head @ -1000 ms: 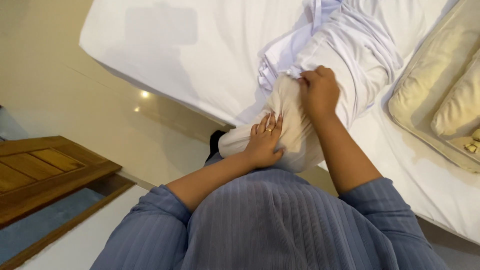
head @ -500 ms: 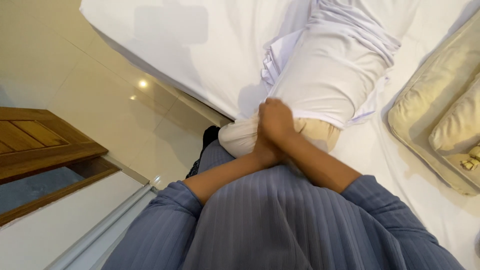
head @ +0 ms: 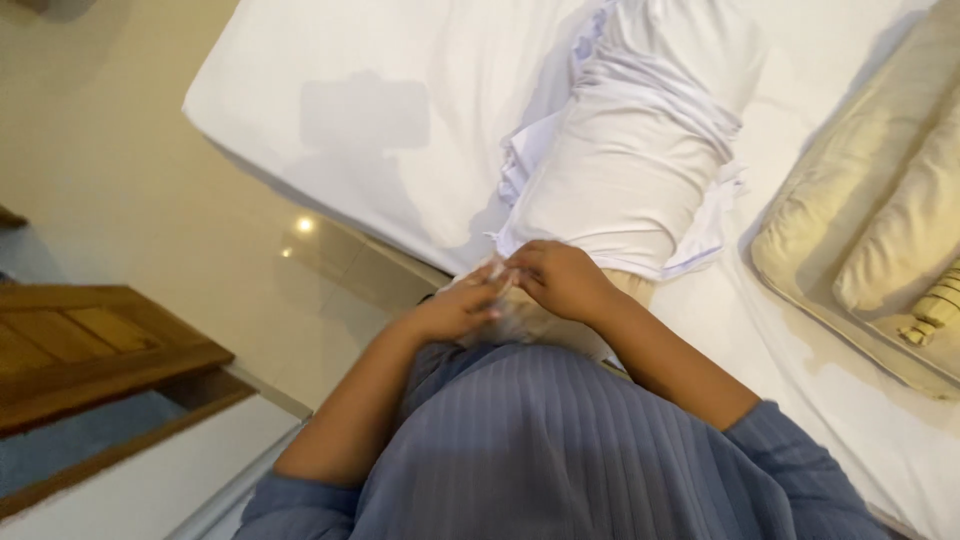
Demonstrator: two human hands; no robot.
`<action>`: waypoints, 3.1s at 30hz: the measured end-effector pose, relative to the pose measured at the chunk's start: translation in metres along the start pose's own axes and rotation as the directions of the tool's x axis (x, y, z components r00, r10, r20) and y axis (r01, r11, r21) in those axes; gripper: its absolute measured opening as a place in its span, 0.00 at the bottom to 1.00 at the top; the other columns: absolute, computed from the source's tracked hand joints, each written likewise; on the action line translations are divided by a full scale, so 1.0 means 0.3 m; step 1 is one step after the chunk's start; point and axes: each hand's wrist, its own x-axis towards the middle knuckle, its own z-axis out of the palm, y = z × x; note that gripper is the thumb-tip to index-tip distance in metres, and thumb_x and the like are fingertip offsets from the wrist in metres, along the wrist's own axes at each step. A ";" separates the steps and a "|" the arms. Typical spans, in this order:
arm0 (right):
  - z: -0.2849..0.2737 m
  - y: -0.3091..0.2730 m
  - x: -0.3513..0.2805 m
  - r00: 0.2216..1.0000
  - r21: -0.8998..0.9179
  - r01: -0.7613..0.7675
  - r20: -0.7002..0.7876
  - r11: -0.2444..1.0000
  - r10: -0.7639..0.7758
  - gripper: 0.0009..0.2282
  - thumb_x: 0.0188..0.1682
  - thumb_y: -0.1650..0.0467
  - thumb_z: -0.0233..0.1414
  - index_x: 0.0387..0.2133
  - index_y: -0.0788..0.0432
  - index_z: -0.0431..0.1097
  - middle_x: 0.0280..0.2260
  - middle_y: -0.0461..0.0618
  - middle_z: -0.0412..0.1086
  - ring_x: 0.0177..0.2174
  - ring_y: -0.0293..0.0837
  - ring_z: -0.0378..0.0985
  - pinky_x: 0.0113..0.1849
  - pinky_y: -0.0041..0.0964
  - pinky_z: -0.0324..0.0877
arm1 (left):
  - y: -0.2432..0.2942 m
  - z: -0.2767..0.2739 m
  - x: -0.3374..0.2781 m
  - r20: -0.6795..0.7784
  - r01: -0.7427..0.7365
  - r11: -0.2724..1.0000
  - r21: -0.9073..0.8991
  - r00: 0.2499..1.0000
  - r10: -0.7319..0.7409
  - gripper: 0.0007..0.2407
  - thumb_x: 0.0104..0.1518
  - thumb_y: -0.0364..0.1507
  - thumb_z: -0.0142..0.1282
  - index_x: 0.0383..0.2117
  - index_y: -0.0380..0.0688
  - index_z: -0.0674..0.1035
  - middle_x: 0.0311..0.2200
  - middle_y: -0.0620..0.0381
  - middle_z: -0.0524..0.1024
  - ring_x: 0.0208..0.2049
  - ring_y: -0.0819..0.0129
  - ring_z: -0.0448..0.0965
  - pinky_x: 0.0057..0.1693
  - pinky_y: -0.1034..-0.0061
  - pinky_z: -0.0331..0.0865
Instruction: The person puts a white pillowcase onto a beige pillow on a bed. They repeatedly pull the fabric over the pillow, smooth the surface, and tuck the edges to fit the case snugly.
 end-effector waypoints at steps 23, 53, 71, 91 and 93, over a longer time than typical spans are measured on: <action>0.058 0.524 -0.151 0.604 0.114 -0.360 -0.728 0.926 0.324 0.02 0.55 0.68 0.57 0.33 0.50 0.73 0.31 0.42 0.73 0.39 0.48 0.77 0.44 0.43 0.71 | 0.212 -0.235 0.639 -0.230 -0.221 0.728 0.650 0.855 0.464 0.03 0.64 0.31 0.50 0.35 0.54 0.77 0.29 0.63 0.76 0.40 0.64 0.78 0.47 0.70 0.72; 0.001 0.775 -0.073 0.373 0.241 -0.100 -0.891 0.965 0.261 0.04 0.51 0.75 0.61 0.37 0.56 0.77 0.41 0.52 0.70 0.43 0.56 0.76 0.47 0.47 0.70 | 0.174 -0.346 0.816 -0.353 -0.228 0.794 0.564 0.802 0.481 0.10 0.58 0.27 0.60 0.45 0.47 0.81 0.47 0.51 0.78 0.52 0.51 0.78 0.57 0.63 0.71; 0.139 0.745 -0.212 0.491 0.514 -0.286 -0.646 0.809 0.585 0.03 0.60 0.71 0.50 0.38 0.57 0.69 0.37 0.57 0.70 0.44 0.62 0.75 0.50 0.55 0.66 | 0.123 -0.303 0.677 -0.196 -0.363 0.879 0.310 0.880 0.433 0.06 0.62 0.37 0.54 0.34 0.53 0.79 0.29 0.58 0.79 0.38 0.56 0.81 0.49 0.59 0.69; 0.129 0.706 -0.162 0.501 0.599 -0.150 -0.640 0.787 0.583 0.05 0.60 0.73 0.50 0.39 0.56 0.75 0.36 0.51 0.74 0.38 0.47 0.75 0.46 0.44 0.69 | 0.025 -0.275 0.645 -0.302 0.040 0.965 0.259 0.952 0.042 0.06 0.67 0.38 0.48 0.41 0.57 0.77 0.35 0.63 0.79 0.43 0.62 0.81 0.53 0.62 0.68; 0.095 0.724 -0.120 0.327 0.543 -0.132 -0.766 0.829 0.554 0.02 0.58 0.76 0.53 0.40 0.59 0.73 0.36 0.55 0.74 0.36 0.51 0.78 0.42 0.44 0.71 | 0.064 -0.288 0.663 -0.373 0.093 0.941 0.324 0.927 0.037 0.10 0.66 0.41 0.50 0.42 0.54 0.78 0.35 0.59 0.80 0.42 0.59 0.82 0.52 0.58 0.69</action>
